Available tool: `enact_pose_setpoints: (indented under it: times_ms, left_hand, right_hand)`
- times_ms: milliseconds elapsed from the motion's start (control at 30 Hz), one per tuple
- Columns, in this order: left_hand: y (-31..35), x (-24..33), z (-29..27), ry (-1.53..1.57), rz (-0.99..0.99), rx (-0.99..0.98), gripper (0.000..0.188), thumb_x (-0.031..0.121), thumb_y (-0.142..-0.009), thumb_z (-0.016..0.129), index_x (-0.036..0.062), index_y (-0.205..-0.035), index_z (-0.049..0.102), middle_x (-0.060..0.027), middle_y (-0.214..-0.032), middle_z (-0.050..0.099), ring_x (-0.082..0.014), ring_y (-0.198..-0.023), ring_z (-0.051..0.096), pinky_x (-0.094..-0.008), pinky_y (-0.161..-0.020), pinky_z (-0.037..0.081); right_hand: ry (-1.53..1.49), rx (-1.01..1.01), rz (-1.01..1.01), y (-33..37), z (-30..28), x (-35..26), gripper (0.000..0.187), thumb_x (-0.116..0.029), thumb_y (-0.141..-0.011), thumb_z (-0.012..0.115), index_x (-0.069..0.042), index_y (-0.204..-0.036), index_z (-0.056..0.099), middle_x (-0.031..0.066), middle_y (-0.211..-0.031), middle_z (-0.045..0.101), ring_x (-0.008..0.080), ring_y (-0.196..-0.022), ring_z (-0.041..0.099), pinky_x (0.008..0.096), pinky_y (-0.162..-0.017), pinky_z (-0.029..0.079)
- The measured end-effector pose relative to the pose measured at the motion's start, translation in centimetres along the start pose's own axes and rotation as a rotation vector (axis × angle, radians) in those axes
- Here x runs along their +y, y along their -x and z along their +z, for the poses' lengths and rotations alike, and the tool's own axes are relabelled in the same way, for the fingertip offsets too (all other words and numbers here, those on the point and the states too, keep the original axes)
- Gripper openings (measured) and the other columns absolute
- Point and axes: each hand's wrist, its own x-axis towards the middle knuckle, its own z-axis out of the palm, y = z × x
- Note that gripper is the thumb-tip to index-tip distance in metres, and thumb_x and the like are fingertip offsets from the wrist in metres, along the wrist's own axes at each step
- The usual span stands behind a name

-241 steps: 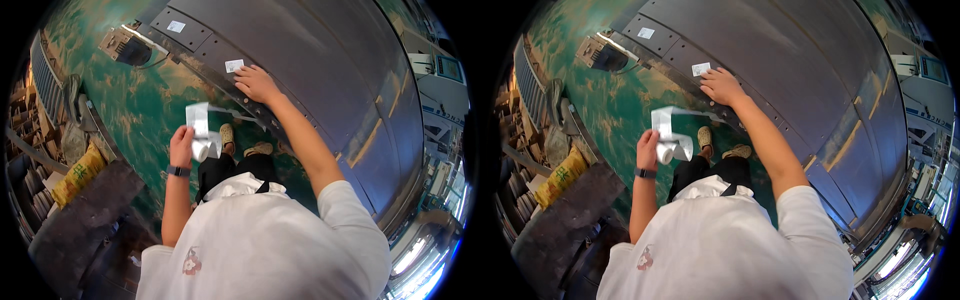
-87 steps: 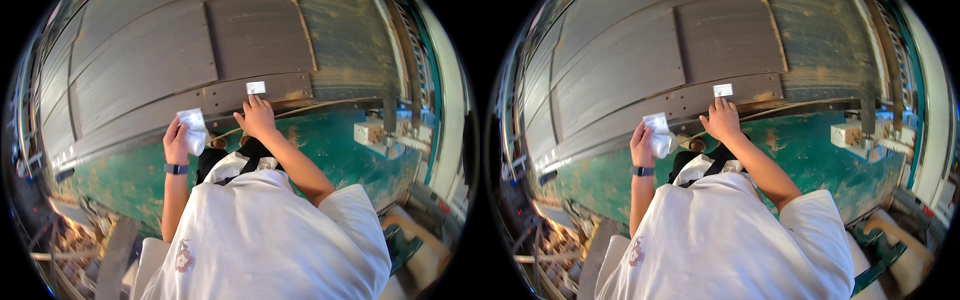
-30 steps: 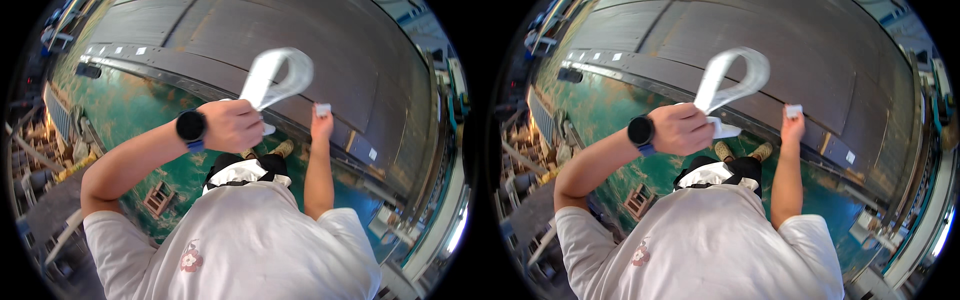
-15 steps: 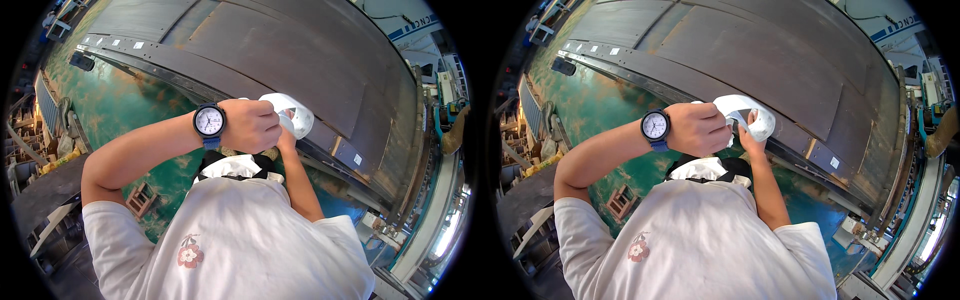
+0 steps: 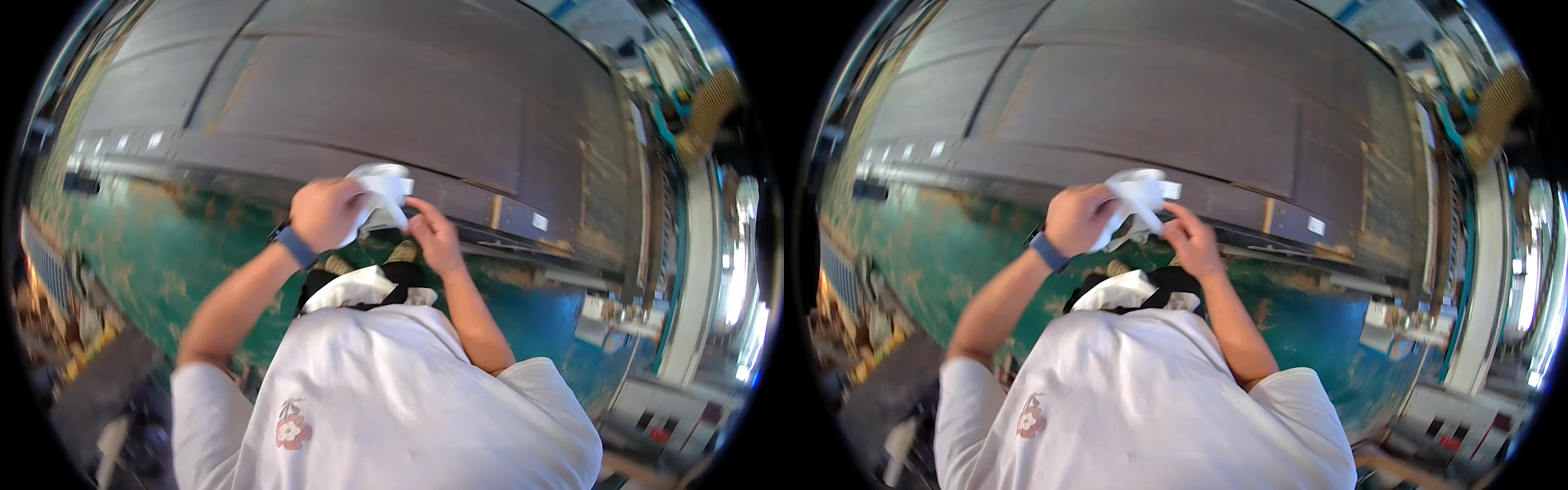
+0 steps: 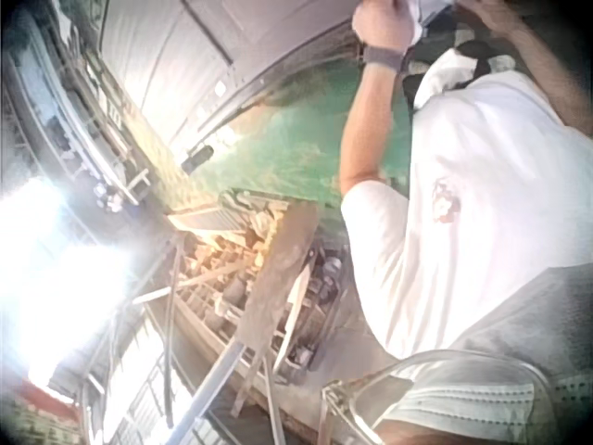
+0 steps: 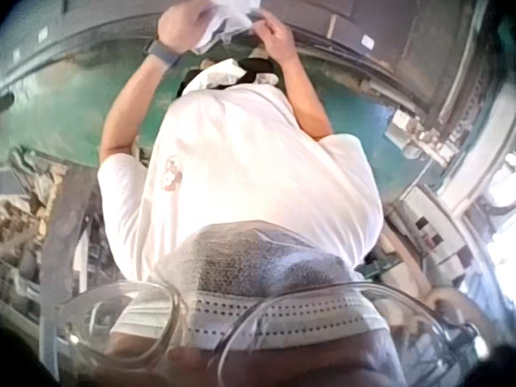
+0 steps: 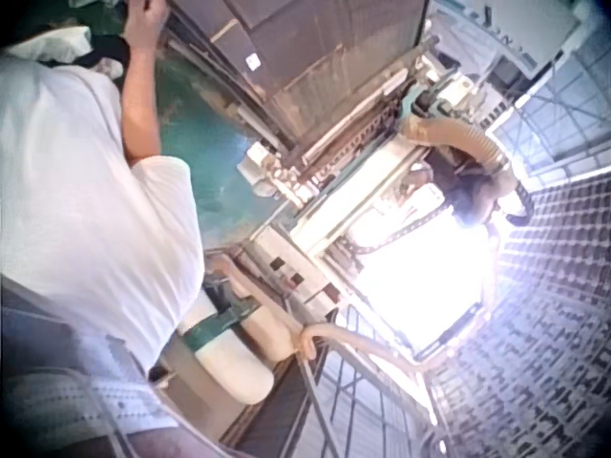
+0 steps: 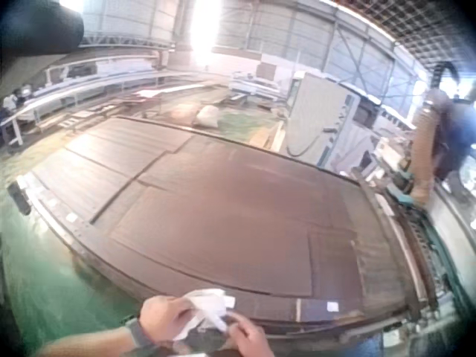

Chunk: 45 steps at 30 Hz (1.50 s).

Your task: The person peels stickers from a roll and applies them to several large dark wood panels on a conveyor belt, then gathers several small wood pieces and carries them across the room to a sorting station.

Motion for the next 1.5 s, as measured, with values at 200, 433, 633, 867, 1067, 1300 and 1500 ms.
enact_pose_setpoints:
  times_ms: [200, 433, 633, 867, 1067, 1300, 1500]
  left_hand:
    - [2.4, -1.1, 7.1, 1.136, -0.716, -0.064, 0.014, 0.011, -0.09, 0.061, 0.0, -0.097, 0.064, -0.0008, -0.085, 0.063, -0.0085, -0.077, 0.056, -0.0243, -0.069, 0.045]
    - [0.4, 3.1, 9.1, 1.328, -0.601, -0.266, 0.015, 0.009, -0.09, 0.063, -0.0003, -0.102, 0.062, -0.0035, -0.093, 0.066, -0.0089, -0.081, 0.059, -0.0256, -0.072, 0.047]
    - [-2.4, 5.9, 11.9, 1.261, -0.561, -0.174, 0.016, 0.007, -0.089, 0.059, -0.0018, -0.102, 0.062, -0.0031, -0.093, 0.066, -0.0083, -0.079, 0.058, -0.0248, -0.071, 0.047]
    - [-6.4, 8.9, 18.5, 0.779, -0.503, -0.266, 0.025, 0.005, -0.082, 0.05, -0.0035, -0.1, 0.065, -0.0042, -0.085, 0.065, -0.0113, -0.077, 0.057, -0.0259, -0.068, 0.046]
    - [-10.7, 10.3, 24.7, 0.572, -0.5, -0.216, 0.032, 0.0, -0.08, 0.052, -0.0045, -0.11, 0.062, -0.0097, -0.09, 0.066, -0.0151, -0.084, 0.06, -0.0284, -0.075, 0.048]
    - [-21.0, 11.5, 29.4, 1.157, -0.786, 0.313, 0.032, -0.002, -0.085, 0.048, -0.006, -0.115, 0.057, -0.0068, -0.1, 0.063, -0.0133, -0.087, 0.058, -0.0275, -0.077, 0.048]
    - [-23.5, 4.2, 37.4, 0.241, -0.567, 0.156, 0.023, 0.003, -0.082, 0.049, -0.0057, -0.1, 0.06, -0.0123, -0.075, 0.061, -0.0152, -0.066, 0.054, -0.0312, -0.061, 0.045]
  right_hand:
    - [-0.48, -0.258, 0.07, -0.5, -0.9, -1.8, 0.046, -0.022, -0.095, 0.054, -0.004, -0.137, 0.045, 0.0112, -0.129, 0.053, 0.0174, -0.118, 0.049, 0.0313, -0.102, 0.037]
    - [-0.693, -0.006, -0.089, -1.6, -6.2, -3.1, 0.05, -0.04, -0.098, 0.044, -0.002, -0.128, 0.054, 0.0099, -0.126, 0.056, 0.0193, -0.112, 0.052, 0.0352, -0.095, 0.041]
    - [-0.421, 0.063, -0.043, -2.3, -12.1, -4.2, 0.043, -0.034, -0.097, 0.047, -0.004, -0.127, 0.056, 0.0073, -0.113, 0.063, 0.0158, -0.102, 0.057, 0.0341, -0.089, 0.043]
    - [0.646, -0.153, -0.392, -3.0, -18.7, 0.3, 0.023, -0.027, -0.079, 0.061, -0.009, -0.093, 0.066, 0.0121, -0.092, 0.063, 0.0305, -0.094, 0.058, 0.0432, -0.081, 0.045]
    - [-0.039, 0.029, 0.112, -7.8, -30.3, 7.4, 0.022, -0.018, -0.085, 0.058, -0.004, -0.1, 0.065, 0.0084, -0.091, 0.066, 0.0202, -0.086, 0.061, 0.0325, -0.077, 0.046]
    - [-0.361, 0.337, 0.211, -13.5, -43.8, 13.4, 0.022, -0.018, -0.091, 0.055, 0.0, -0.1, 0.063, 0.0006, -0.089, 0.064, 0.0094, -0.081, 0.054, 0.0265, -0.075, 0.043]
    - [0.331, 0.739, 0.074, -13.2, -49.3, 25.5, 0.02, -0.022, -0.084, 0.059, -0.002, -0.088, 0.061, 0.0117, -0.079, 0.059, 0.0263, -0.074, 0.058, 0.0352, -0.069, 0.046]
